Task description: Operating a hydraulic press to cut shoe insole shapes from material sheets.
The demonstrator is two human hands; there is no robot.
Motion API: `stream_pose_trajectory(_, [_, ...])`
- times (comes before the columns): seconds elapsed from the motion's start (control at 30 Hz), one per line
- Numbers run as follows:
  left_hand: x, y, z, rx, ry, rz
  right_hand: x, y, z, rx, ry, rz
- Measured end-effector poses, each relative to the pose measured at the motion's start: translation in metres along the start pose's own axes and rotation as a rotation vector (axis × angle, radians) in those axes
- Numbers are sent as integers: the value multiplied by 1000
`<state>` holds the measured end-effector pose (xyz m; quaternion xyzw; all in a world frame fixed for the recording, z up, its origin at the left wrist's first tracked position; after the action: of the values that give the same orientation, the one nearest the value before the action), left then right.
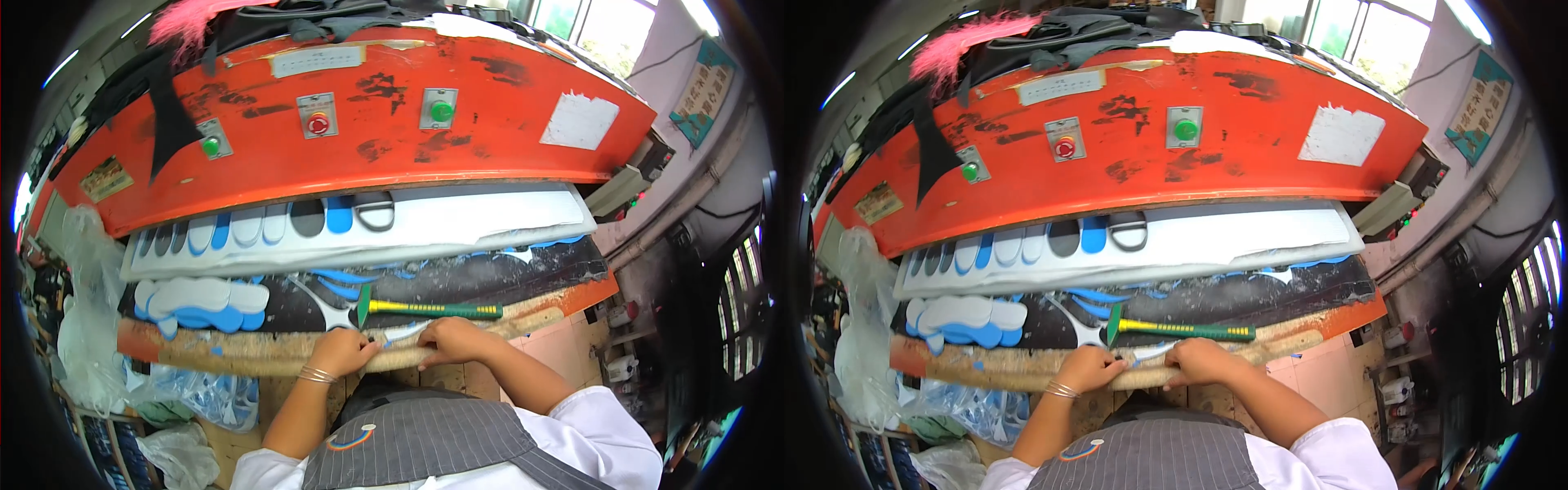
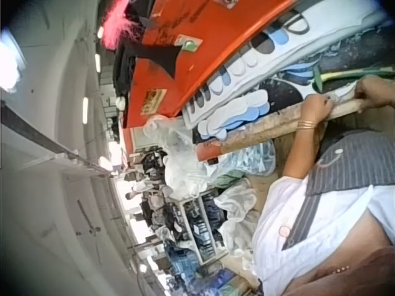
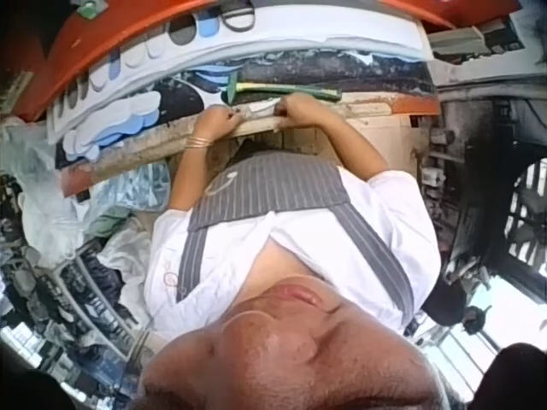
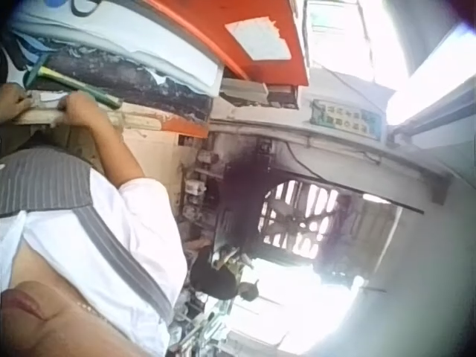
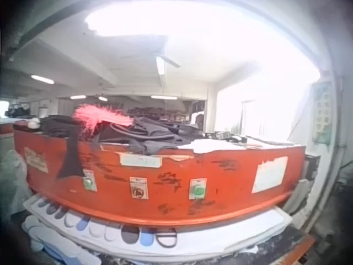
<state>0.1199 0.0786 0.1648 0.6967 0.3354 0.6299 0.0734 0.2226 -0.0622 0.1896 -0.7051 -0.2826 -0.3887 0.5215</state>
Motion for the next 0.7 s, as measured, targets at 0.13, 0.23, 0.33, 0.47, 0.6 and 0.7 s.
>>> stream_pose_trajectory(0.13, [68,15,72,-169,489,-338,69,29,78,64,301,76])
stream_pose_trajectory(0.23, [75,-7,142,-332,750,-241,94,56,168,193,644,106])
stream_pose_trajectory(0.33, [45,-30,189,-301,649,-53,98,77,258,174,557,-86])
stream_pose_trajectory(0.47, [49,-55,192,-318,700,-175,58,64,346,261,176,-475])
stream_pose_trajectory(0.6, [64,-26,204,-395,714,-318,66,81,377,348,252,-673])
stream_pose_trajectory(0.7, [107,-13,203,-377,791,-397,73,72,384,407,272,-603])
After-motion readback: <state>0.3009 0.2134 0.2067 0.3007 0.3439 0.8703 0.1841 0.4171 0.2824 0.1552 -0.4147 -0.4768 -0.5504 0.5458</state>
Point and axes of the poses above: each hand's wrist, its own z-axis towards the middle knuckle, its own x-axis out of the back of the hand, y = z × x, the point moved 8 cm from there along z, towards the middle knuckle, and after that the axes turned 9 degrees about y, right-handed, at the moved point
